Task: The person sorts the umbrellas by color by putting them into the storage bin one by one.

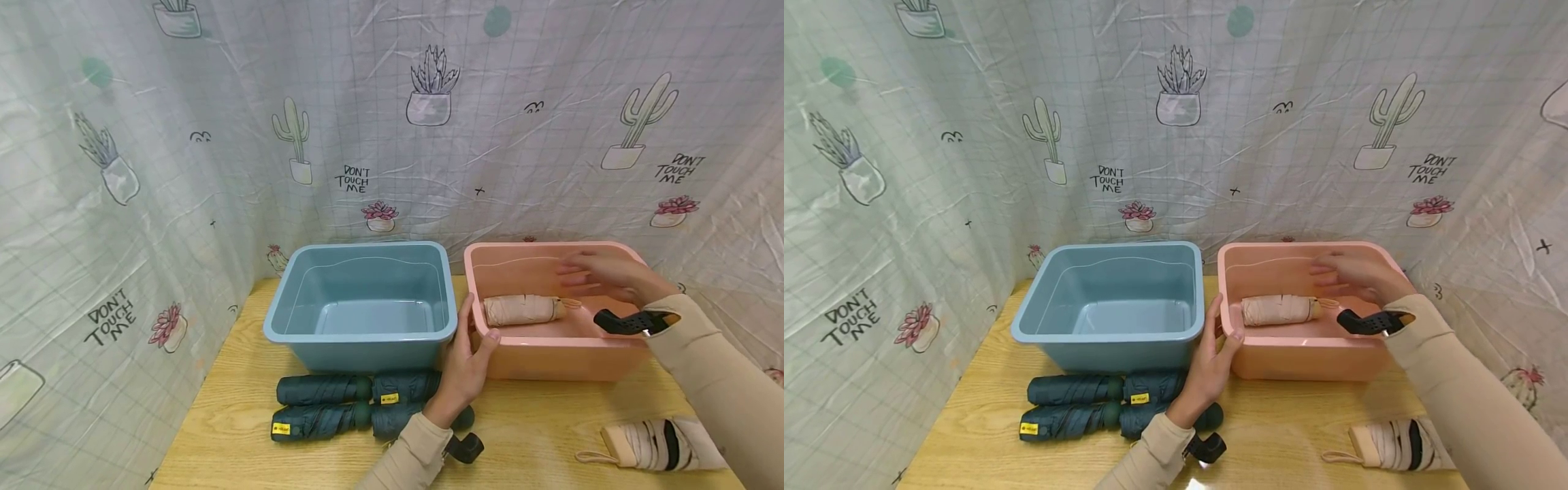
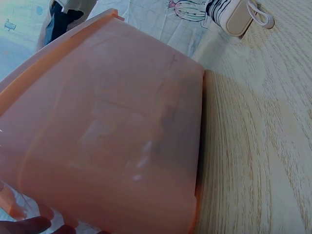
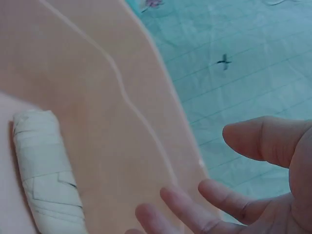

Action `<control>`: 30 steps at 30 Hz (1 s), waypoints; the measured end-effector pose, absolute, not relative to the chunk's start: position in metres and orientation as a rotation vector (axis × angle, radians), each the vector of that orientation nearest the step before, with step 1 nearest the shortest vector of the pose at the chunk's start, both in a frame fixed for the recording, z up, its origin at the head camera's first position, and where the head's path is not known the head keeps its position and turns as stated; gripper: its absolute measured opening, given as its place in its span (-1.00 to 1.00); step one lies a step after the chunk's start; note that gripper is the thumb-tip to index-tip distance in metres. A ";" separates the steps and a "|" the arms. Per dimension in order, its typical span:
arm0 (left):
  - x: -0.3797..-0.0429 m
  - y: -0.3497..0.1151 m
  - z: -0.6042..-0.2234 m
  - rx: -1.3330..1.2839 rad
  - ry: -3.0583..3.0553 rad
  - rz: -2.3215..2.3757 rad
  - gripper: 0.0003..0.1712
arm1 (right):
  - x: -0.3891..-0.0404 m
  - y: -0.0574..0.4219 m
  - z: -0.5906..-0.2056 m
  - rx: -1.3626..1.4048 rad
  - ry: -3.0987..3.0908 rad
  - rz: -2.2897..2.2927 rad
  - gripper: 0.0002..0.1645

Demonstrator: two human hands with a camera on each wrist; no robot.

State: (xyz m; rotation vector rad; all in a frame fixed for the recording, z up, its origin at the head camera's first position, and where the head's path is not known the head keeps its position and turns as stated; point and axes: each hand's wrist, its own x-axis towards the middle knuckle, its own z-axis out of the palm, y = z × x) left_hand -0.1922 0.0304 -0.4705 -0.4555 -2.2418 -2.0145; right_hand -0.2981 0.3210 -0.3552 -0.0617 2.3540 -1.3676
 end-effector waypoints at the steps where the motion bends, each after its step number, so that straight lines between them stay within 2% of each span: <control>1: -0.192 0.031 -0.471 -0.456 -2.240 -2.015 -0.17 | -0.296 0.322 -0.353 -0.066 2.359 -1.386 -0.18; 4: -0.192 0.032 -0.471 -0.458 -2.237 -2.016 -0.16 | -0.289 0.325 -0.346 -0.088 2.356 -1.457 -0.25; 10: -0.193 0.032 -0.470 -0.457 -2.232 -2.026 -0.15 | -0.261 0.343 -0.333 -0.332 2.276 -1.694 -0.72; 15: -0.192 0.031 -0.470 -0.451 -2.236 -2.018 -0.16 | -0.234 0.363 -0.333 -0.498 2.209 -1.935 -0.60; 21: -0.193 0.031 -0.470 -0.452 -2.232 -1.995 -0.17 | -0.201 0.381 -0.344 -0.435 2.413 -2.001 -0.66; 30: -0.192 0.031 -0.470 -0.458 -2.216 -2.037 -0.17 | -0.164 0.400 -0.393 -0.682 2.109 -2.689 -0.59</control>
